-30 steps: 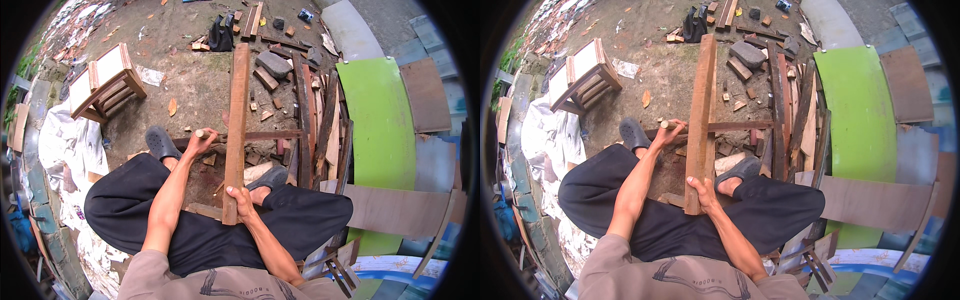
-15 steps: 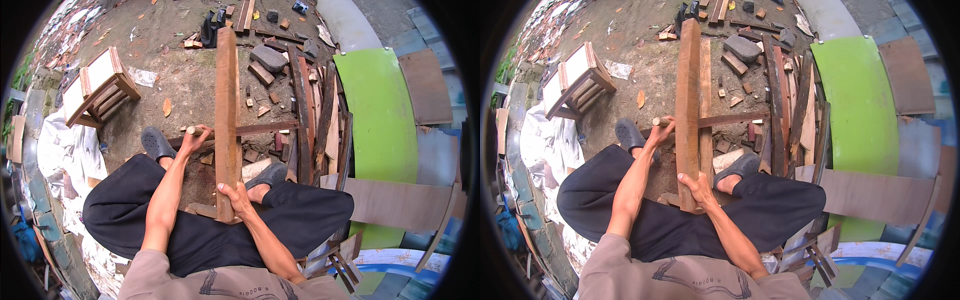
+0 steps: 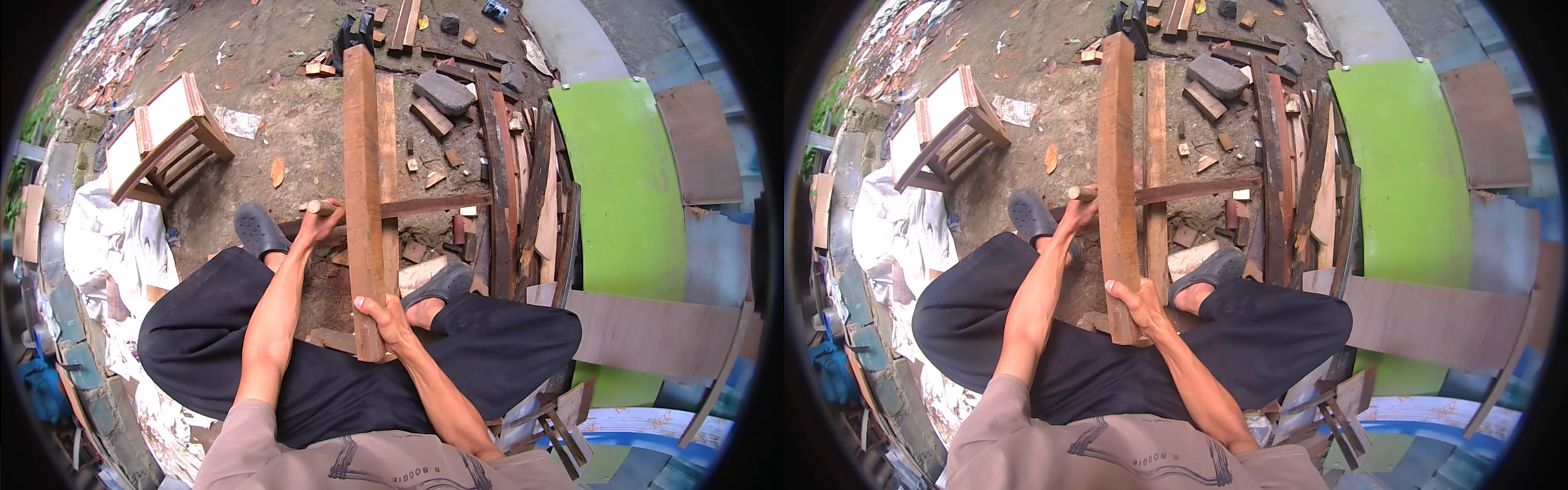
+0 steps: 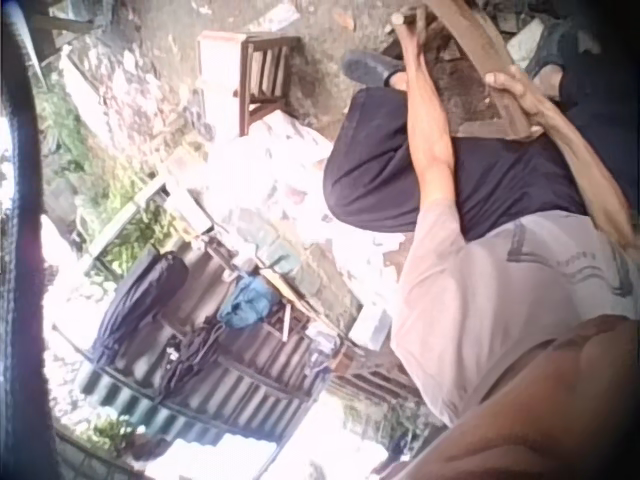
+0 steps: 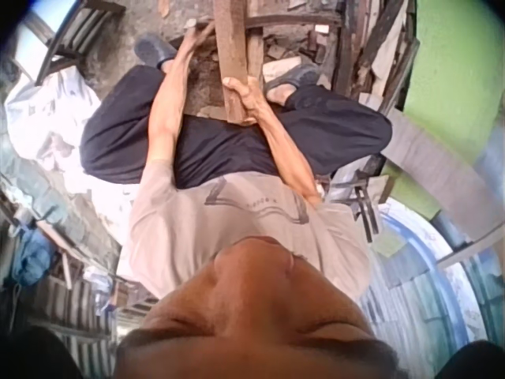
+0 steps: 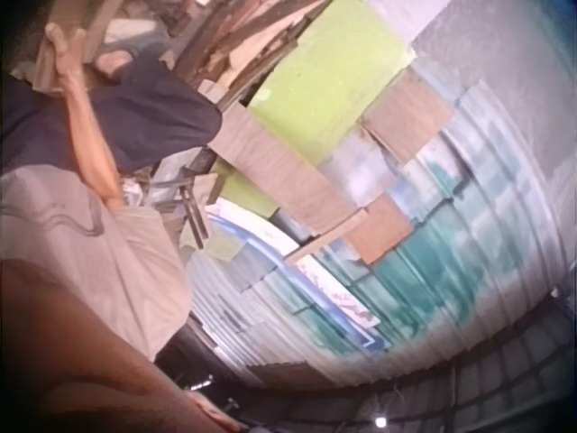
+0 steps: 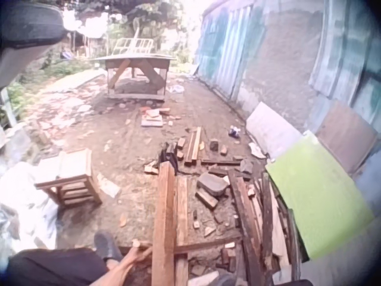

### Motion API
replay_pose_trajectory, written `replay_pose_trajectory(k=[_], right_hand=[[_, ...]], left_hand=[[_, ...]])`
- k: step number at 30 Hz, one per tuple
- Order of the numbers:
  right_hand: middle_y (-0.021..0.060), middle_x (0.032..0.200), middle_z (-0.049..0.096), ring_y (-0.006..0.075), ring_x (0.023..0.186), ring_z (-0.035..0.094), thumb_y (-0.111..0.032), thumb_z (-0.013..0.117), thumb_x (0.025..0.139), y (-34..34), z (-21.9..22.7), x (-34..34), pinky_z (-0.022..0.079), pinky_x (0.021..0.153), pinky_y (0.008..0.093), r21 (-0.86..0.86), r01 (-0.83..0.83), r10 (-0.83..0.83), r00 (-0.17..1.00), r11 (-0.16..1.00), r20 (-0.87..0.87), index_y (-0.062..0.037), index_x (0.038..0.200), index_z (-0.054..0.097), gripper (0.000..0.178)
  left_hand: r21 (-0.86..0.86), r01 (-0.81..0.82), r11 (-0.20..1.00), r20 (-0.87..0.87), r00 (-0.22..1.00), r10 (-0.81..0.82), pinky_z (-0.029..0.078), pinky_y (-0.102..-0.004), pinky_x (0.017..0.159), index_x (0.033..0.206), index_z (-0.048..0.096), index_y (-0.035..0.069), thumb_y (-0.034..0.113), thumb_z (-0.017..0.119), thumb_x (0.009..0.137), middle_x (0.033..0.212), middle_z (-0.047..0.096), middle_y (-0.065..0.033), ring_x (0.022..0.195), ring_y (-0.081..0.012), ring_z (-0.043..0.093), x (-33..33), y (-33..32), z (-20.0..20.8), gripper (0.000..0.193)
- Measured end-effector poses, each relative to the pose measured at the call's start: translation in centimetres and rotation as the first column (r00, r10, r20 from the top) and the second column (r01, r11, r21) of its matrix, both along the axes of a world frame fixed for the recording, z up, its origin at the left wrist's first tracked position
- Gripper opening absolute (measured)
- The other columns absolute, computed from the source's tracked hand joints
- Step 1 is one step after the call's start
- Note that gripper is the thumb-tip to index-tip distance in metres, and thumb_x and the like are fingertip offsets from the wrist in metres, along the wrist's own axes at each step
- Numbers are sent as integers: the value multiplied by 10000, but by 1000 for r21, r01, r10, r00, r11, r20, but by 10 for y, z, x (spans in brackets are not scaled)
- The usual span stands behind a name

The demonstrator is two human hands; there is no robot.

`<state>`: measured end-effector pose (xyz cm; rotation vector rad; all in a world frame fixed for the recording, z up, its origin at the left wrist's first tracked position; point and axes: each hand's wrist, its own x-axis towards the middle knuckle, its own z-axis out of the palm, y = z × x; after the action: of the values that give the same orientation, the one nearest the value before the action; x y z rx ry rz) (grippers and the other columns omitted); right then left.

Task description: The person sits on the ground and uses a hammer to drive nails into a wooden frame. They repeatedly position the frame, strike nails, and adjust the wood pieces during the process.

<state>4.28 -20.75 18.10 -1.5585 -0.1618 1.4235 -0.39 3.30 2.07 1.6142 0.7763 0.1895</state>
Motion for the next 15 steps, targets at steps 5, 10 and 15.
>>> replay_pose_trajectory(k=[5, 10, 15], right_hand=[[69, 706, 565, 151, 613, 555, -434, 593, 811, 11, 39, 28, 456, 547, 293, 183, 249, -263, 964, 951, 51, 18, 889, 600, 459], [123, 855, 669, 186, 763, 617, -399, 686, 794, 13, 4, -17, 492, 692, 345, 57, 104, -113, 978, 993, 177, 52, 971, 667, 485], [115, 896, 648, 188, 823, 605, -410, 704, 785, 3, 3, -16, 482, 722, 329, 9, 74, -74, 997, 997, -12, 69, 1022, 643, 537]], left_hand=[[-47, -54, 997, 114, 992, 59, 509, -313, 903, 976, 695, 33, 195, 642, 930, 1082, 721, -93, 1013, -160, 653, -7, 6, -10, 177], [-318, -96, 943, 168, 973, 156, 517, -318, 868, 1029, 700, 37, 172, 649, 917, 1017, 716, -82, 951, -158, 646, -11, 12, -25, 182], [-67, -18, 998, 28, 999, 20, 521, -322, 871, 1024, 695, 14, 132, 634, 916, 1007, 715, -77, 949, -156, 640, -11, 10, -21, 171]])
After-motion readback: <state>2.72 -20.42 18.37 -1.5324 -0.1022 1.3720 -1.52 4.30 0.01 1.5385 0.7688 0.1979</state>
